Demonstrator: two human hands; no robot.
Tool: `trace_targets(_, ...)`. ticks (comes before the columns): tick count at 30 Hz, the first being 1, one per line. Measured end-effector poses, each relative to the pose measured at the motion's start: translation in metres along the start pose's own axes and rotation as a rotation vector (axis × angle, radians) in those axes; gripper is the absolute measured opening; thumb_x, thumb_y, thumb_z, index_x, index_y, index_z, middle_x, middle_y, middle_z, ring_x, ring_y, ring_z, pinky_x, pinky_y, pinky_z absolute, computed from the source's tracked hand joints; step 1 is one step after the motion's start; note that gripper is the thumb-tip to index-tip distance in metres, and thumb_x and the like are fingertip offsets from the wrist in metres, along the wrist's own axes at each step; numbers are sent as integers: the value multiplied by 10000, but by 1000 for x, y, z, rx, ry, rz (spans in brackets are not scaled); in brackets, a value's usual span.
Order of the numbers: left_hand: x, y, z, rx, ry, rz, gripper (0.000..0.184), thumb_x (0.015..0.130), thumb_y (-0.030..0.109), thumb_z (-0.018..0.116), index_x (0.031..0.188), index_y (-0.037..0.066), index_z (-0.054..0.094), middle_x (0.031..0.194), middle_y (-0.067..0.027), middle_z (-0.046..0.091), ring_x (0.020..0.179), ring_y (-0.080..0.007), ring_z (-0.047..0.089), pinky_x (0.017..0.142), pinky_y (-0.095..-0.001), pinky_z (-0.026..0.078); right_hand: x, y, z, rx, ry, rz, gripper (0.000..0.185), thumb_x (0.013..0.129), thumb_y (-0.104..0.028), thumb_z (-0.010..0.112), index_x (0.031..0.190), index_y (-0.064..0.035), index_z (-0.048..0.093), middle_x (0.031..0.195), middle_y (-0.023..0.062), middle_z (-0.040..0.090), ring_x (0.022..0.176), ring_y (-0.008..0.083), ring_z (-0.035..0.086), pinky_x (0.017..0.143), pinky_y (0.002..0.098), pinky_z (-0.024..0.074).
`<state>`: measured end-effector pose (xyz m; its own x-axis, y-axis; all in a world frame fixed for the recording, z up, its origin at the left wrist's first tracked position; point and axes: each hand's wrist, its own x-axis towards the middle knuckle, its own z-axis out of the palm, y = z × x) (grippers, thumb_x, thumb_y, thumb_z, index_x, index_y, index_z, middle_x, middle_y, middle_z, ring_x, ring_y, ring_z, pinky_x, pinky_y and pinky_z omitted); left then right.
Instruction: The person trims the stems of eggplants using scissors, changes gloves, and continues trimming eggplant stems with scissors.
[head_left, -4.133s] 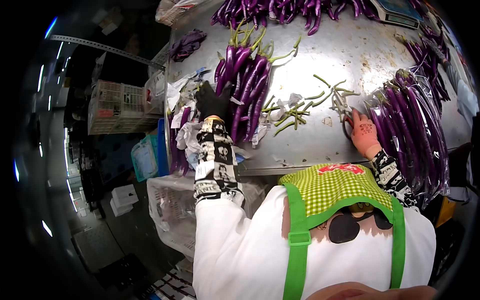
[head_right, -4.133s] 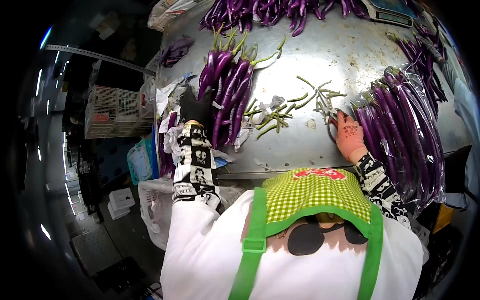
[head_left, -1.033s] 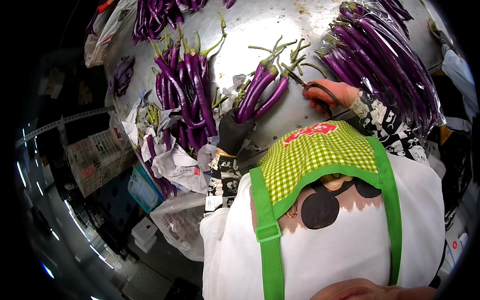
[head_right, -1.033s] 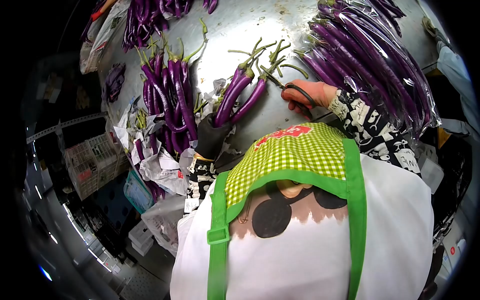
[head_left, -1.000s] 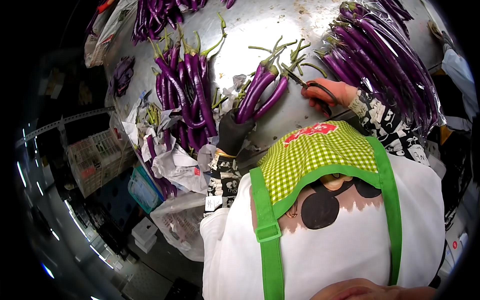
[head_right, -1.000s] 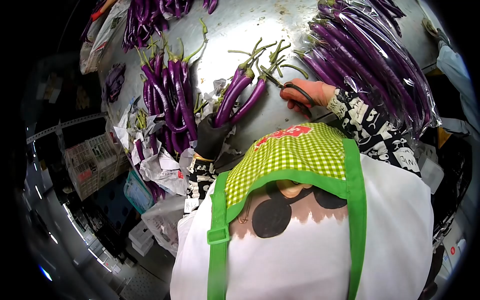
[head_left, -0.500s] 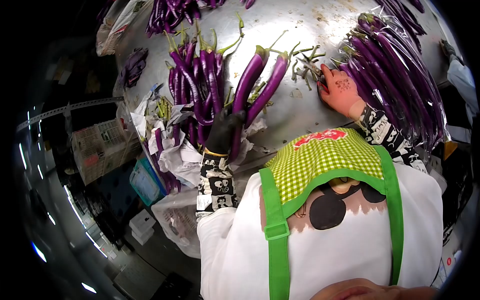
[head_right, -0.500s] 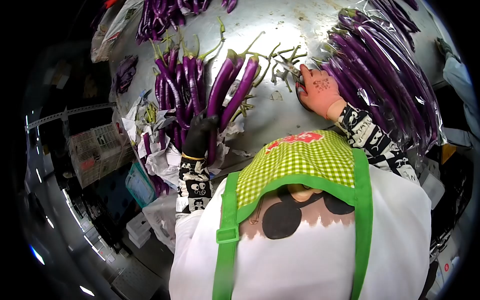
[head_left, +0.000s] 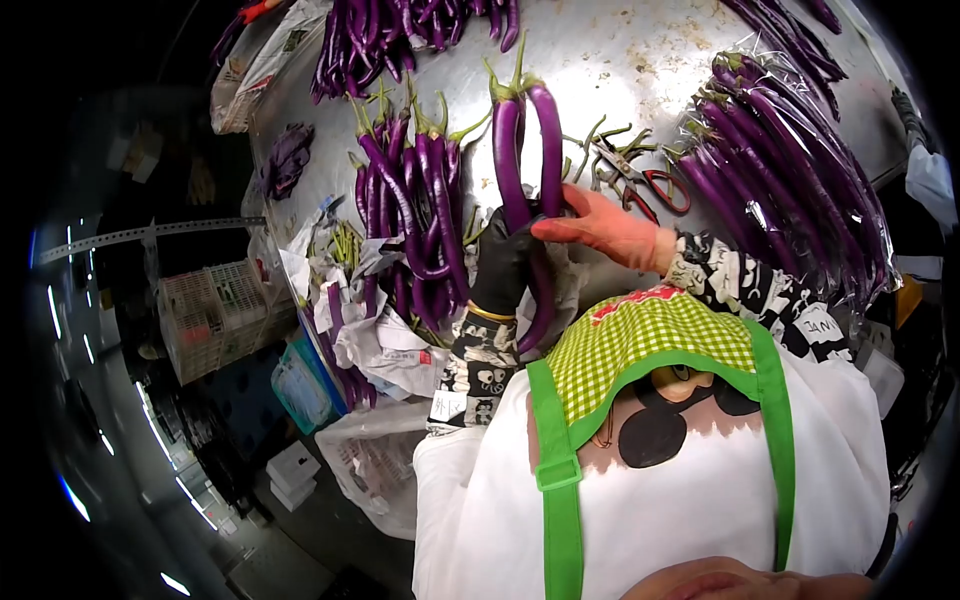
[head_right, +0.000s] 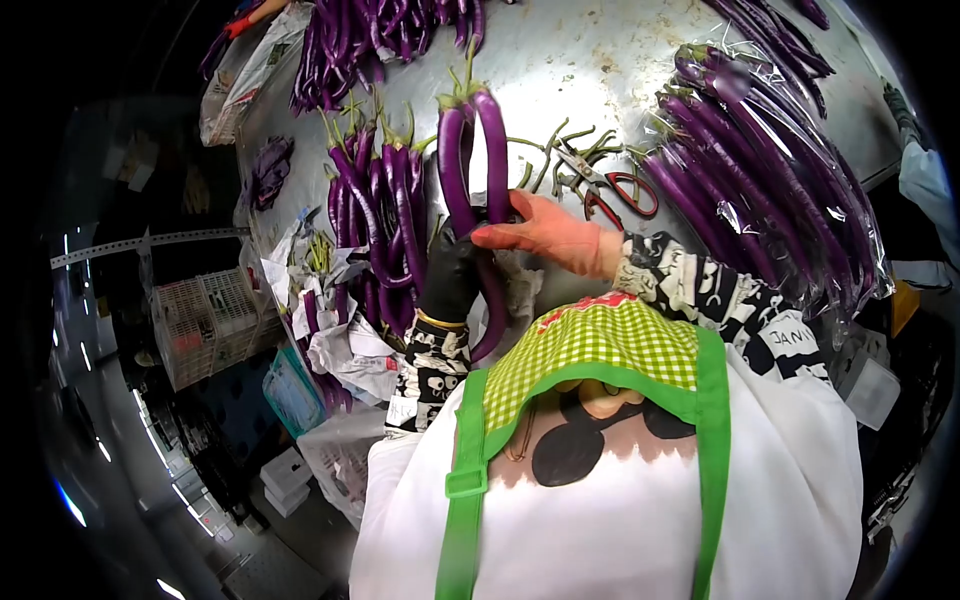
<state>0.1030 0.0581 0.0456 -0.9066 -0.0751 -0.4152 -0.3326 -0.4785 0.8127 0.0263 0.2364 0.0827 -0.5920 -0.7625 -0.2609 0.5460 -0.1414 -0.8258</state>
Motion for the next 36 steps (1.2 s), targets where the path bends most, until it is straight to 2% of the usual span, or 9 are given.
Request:
trace_targets(9,-13,13,34,366,109,110,257,811,11,771,1044,-25,671,882,-76,718,722,-110,663,610,-249,508,13,29,-12,51,368,-67,388,887,-340,764,1078,-13,681,995,45,690,877,102,616,775,263,478)
trace_targets(12,-7,-5,18,339,175,132,365,756,84,851,1001,-7,596,872,-71,695,727,-118,654,601,-277,522,13,28,-22,237,548,-45,517,899,-376,736,1224,0,590,1024,106,688,768,165,655,713,296,511)
trace_targets(18,-11,0,34,611,229,361,485,715,178,897,1025,-22,582,884,-100,700,768,-134,662,671,-300,541,9,11,-2,259,224,-148,489,902,-355,757,1242,-36,609,1107,62,686,972,153,648,923,303,499)
trace_targets(22,-14,5,30,535,200,236,473,735,201,886,1032,-24,594,909,-80,705,760,-144,658,684,-315,542,13,17,-9,250,326,-91,386,857,-273,799,1133,-34,672,1030,37,705,924,129,644,859,282,502)
trace_targets(26,-10,16,-2,301,254,166,257,943,200,683,1041,-35,651,930,-81,695,860,-141,636,800,-300,506,10,34,-33,204,463,-144,243,875,-223,756,1038,-48,709,936,26,704,820,125,641,774,268,517)
trace_targets(27,-15,23,-7,628,162,377,284,1034,206,510,1081,-29,662,964,-90,691,909,-159,628,862,-307,480,11,40,-42,193,442,-184,212,913,-216,710,1049,-54,710,930,22,702,818,120,639,771,267,522)
trace_targets(31,-9,21,-45,746,-39,621,322,1041,172,373,1163,-23,599,996,-128,676,946,-230,664,812,-343,515,17,51,-68,10,347,-243,249,1019,-192,546,1194,-53,654,982,31,703,896,117,641,831,286,540)
trace_targets(34,-10,12,-67,705,-68,450,280,1029,87,380,1201,-19,575,1035,-119,666,980,-234,663,845,-340,528,13,45,-78,365,170,-62,264,1037,-148,503,1255,-44,609,1127,73,686,1032,136,624,900,300,536)
trace_targets(36,-17,17,-55,218,-143,204,257,1019,40,406,1217,-34,553,1070,-118,651,1011,-229,651,863,-337,527,15,49,-73,242,164,-212,260,1030,-141,512,1246,-36,612,1137,89,683,1018,152,637,917,310,537)
